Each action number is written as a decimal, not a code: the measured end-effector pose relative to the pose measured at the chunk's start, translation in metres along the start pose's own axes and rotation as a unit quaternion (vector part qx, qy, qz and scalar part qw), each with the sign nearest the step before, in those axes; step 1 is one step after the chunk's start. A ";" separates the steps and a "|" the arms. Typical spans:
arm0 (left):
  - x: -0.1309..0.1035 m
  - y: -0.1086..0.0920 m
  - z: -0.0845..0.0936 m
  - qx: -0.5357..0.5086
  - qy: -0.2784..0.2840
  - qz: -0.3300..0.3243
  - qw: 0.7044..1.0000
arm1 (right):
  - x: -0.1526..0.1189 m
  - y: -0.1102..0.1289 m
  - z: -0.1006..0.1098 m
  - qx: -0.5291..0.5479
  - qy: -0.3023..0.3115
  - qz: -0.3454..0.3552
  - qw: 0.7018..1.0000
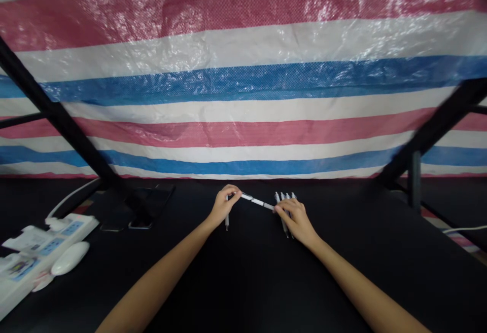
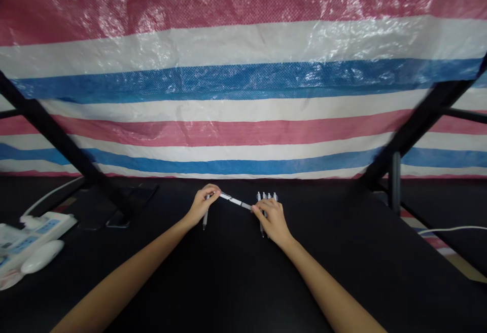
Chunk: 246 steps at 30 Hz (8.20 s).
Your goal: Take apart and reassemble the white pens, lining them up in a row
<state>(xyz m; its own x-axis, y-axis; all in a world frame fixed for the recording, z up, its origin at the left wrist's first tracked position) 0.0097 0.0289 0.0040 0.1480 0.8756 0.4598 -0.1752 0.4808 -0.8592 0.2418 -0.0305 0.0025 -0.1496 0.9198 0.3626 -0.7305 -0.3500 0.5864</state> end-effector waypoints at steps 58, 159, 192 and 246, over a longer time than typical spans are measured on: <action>0.003 0.011 0.005 -0.291 -0.059 0.168 0.940 | 0.005 -0.007 0.004 0.092 -0.051 -0.033 0.994; 0.007 0.038 -0.003 0.160 -0.021 0.007 0.987 | 0.005 -0.012 0.002 0.094 -0.058 -0.058 0.992; 0.001 0.011 -0.001 0.161 -0.010 -0.009 0.987 | 0.002 -0.001 -0.001 -0.040 -0.004 -0.048 0.998; 0.003 0.004 0.000 0.143 0.033 -0.019 0.989 | 0.004 -0.018 -0.001 0.131 -0.075 -0.047 0.987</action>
<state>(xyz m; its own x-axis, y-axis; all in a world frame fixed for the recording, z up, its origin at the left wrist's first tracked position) 0.0096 0.0333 0.0017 0.2211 0.8559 0.4674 -0.4345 0.5156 -0.7385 0.2534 -0.0201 -0.0071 0.0261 0.9207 0.3894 -0.5359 -0.3160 0.7829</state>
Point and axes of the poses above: each hand's wrist, its own x-axis towards the middle knuckle, its own z-axis out of the back of the hand, y = z × x, the point moved 2 cm from there along x, towards the middle knuckle, and after that the axes turned 2 degrees about -z, right-handed, at the moved point
